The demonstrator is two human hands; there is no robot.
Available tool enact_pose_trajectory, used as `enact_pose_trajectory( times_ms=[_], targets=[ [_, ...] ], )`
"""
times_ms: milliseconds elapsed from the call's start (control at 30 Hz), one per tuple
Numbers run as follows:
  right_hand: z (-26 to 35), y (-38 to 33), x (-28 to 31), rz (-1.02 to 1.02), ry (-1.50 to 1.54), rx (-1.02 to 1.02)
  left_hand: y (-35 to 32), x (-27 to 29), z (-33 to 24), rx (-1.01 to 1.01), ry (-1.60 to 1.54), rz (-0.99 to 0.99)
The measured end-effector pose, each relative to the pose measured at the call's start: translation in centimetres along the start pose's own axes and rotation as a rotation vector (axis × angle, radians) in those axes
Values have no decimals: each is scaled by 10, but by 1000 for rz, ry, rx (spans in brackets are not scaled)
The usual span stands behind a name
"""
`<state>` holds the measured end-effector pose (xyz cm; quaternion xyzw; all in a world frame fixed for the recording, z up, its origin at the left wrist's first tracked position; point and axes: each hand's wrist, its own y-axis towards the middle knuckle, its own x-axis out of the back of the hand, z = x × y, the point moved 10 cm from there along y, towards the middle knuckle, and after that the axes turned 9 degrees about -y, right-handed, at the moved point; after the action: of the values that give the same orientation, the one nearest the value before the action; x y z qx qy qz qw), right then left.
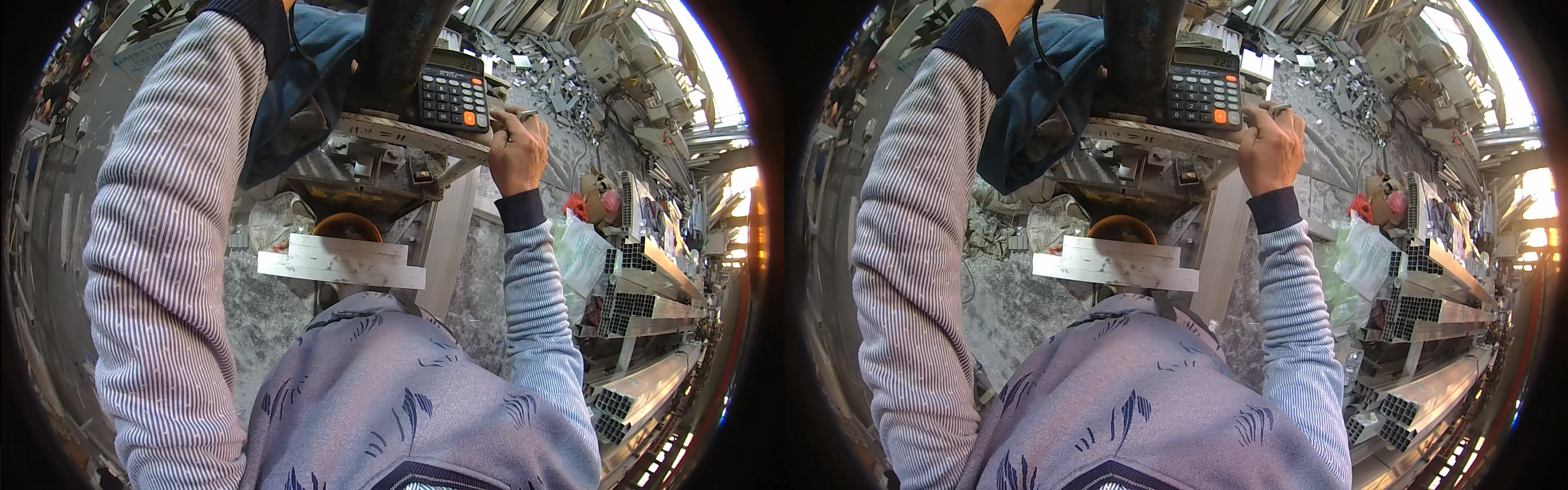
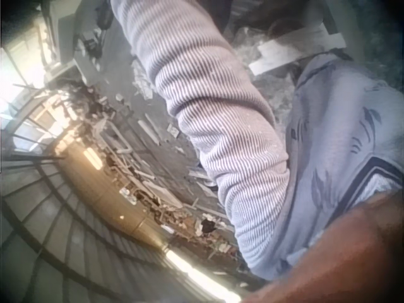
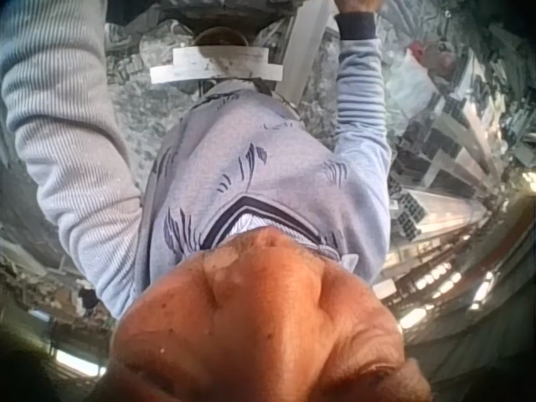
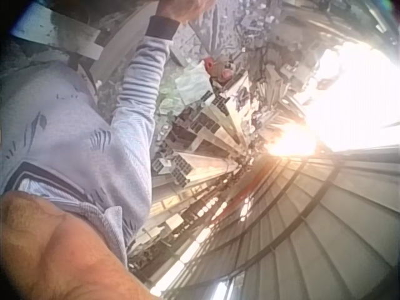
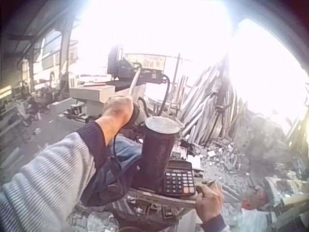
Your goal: The person measures and marks aluminum profiles with a tape measure, then uses a miter saw to cut them to length. They repeatedly measure, mark, and cut multiple pieces in a workshop setting.
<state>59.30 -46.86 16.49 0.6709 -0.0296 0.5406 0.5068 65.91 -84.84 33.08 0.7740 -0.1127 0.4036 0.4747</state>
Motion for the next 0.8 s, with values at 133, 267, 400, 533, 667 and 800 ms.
enact_pose_trajectory(
  times_ms=[133, 267, 400, 533, 667, 800],
  targets=[
    [11, 7, 2, -28, -3, 66, 0, 2, 0, -29, 5, -33],
    [21, 13, -2, -4, -2, 106, 0, 0, -1, -32, 10, -11],
    [27, 15, -4, 10, -5, 121, 1, -1, 0, -19, 7, -10],
    [31, 15, -4, 5, -11, 142, 0, 2, -1, -33, 2, -21],
    [33, 14, -8, 44, -29, 137, -3, 5, -4, -22, -16, -2],
    [38, 12, -12, 84, -84, 150, -3, 7, -3, 17, -31, 23]
  ],
)
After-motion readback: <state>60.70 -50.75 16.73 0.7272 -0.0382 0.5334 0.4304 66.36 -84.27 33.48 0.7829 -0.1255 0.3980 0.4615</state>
